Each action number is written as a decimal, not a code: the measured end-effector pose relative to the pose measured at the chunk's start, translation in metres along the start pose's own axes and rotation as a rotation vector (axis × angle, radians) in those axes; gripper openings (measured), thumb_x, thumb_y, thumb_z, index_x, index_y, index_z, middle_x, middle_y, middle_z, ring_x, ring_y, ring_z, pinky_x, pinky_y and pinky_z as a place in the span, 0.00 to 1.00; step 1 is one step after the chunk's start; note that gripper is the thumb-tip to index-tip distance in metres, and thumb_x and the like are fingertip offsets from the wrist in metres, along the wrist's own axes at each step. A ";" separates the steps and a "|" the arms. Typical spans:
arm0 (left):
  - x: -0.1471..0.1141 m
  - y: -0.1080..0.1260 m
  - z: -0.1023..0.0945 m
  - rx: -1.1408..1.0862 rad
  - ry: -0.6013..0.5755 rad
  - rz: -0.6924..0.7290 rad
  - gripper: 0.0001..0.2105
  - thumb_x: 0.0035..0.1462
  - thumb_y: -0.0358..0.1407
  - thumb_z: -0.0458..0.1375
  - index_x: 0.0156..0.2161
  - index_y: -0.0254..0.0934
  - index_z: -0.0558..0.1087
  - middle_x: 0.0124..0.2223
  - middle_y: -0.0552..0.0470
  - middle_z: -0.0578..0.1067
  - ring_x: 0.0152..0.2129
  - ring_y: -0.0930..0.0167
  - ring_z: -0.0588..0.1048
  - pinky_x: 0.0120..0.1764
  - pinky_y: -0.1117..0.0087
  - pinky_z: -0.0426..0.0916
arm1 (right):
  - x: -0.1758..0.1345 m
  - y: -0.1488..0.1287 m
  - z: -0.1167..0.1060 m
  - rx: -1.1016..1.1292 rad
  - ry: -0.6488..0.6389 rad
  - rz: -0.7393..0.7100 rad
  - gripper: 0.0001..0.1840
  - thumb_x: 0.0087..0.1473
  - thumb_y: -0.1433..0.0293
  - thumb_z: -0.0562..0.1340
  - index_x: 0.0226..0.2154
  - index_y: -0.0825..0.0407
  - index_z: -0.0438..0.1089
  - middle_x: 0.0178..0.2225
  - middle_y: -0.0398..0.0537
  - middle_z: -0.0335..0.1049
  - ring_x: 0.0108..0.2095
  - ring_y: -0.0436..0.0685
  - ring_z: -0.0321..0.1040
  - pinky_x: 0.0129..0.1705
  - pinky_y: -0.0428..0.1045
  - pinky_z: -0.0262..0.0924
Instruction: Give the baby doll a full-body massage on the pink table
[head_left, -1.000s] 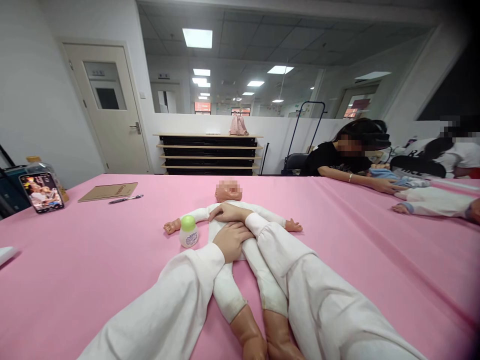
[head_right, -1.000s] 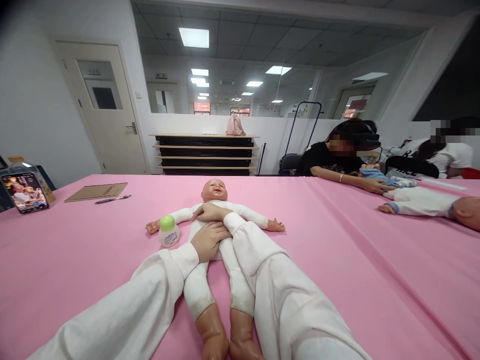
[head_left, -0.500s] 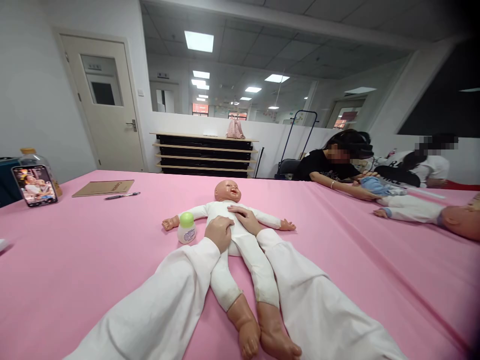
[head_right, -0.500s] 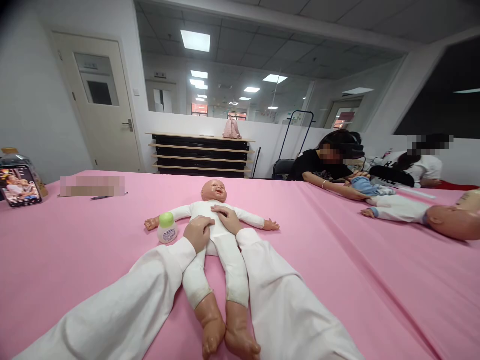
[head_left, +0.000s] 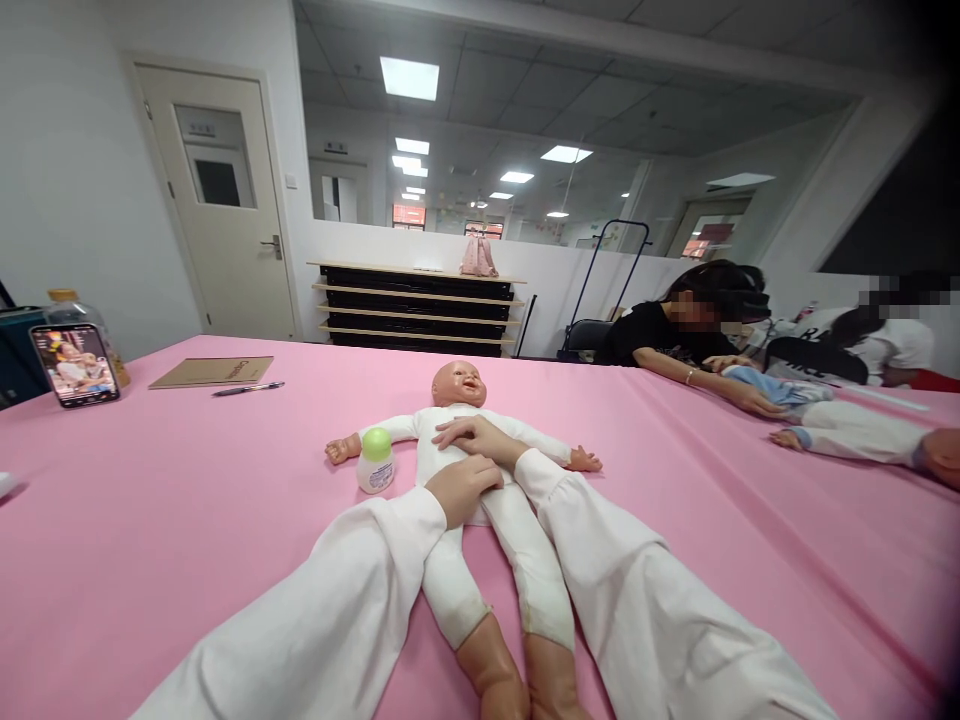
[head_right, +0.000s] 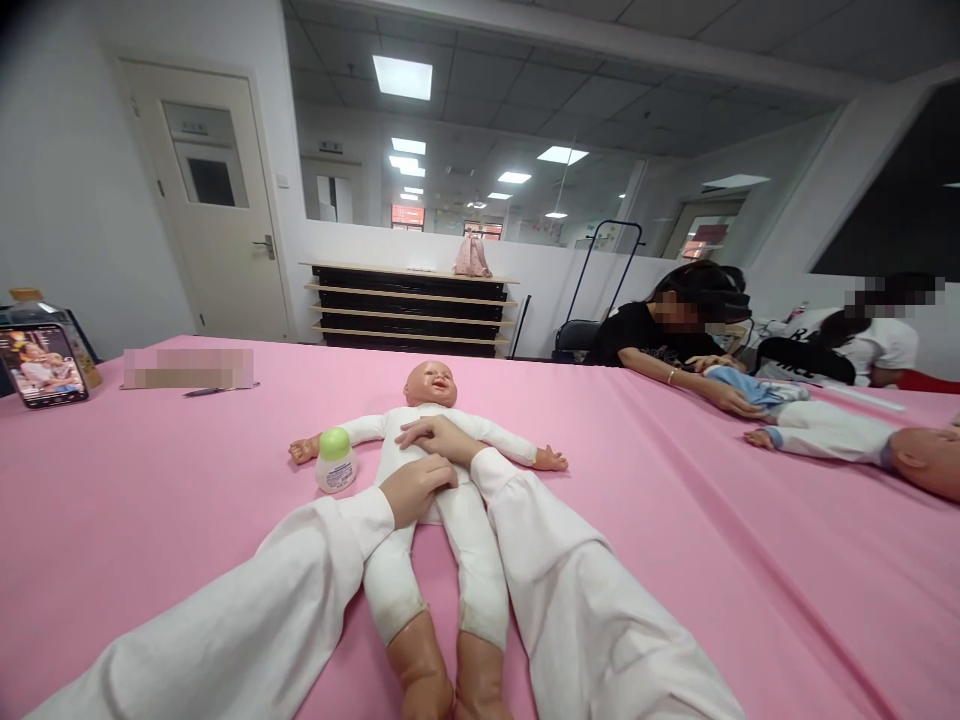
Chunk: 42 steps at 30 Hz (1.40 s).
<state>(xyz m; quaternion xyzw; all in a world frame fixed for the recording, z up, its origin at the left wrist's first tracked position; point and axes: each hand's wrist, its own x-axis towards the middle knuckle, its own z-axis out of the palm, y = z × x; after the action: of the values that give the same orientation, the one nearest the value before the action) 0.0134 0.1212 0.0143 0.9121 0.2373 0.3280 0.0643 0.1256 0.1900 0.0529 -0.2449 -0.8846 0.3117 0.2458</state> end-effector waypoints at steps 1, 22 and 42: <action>0.000 0.001 -0.001 -0.034 -0.027 0.009 0.15 0.47 0.20 0.45 0.37 0.35 0.68 0.39 0.49 0.72 0.37 0.71 0.69 0.41 0.70 0.65 | 0.008 0.001 0.000 -0.066 -0.061 -0.024 0.16 0.46 0.76 0.52 0.31 0.51 0.75 0.38 0.45 0.74 0.51 0.55 0.62 0.52 0.52 0.55; 0.001 0.007 -0.007 0.106 0.201 -0.344 0.16 0.46 0.24 0.49 0.39 0.38 0.71 0.41 0.51 0.75 0.41 0.68 0.69 0.48 0.62 0.59 | 0.012 0.024 -0.001 -0.135 0.283 -0.006 0.13 0.48 0.72 0.56 0.34 0.51 0.74 0.40 0.48 0.73 0.49 0.56 0.63 0.54 0.55 0.54; 0.002 0.007 0.001 0.051 0.001 0.014 0.10 0.48 0.22 0.47 0.34 0.34 0.67 0.37 0.49 0.72 0.35 0.70 0.70 0.40 0.70 0.65 | 0.019 -0.007 -0.003 -0.132 -0.266 -0.019 0.28 0.36 0.83 0.47 0.31 0.48 0.75 0.38 0.39 0.74 0.53 0.52 0.59 0.60 0.54 0.38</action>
<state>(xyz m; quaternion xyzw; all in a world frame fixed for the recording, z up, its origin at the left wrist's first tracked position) 0.0183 0.1156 0.0165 0.9149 0.2394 0.3228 0.0389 0.1108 0.1972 0.0651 -0.2085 -0.9302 0.2803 0.1128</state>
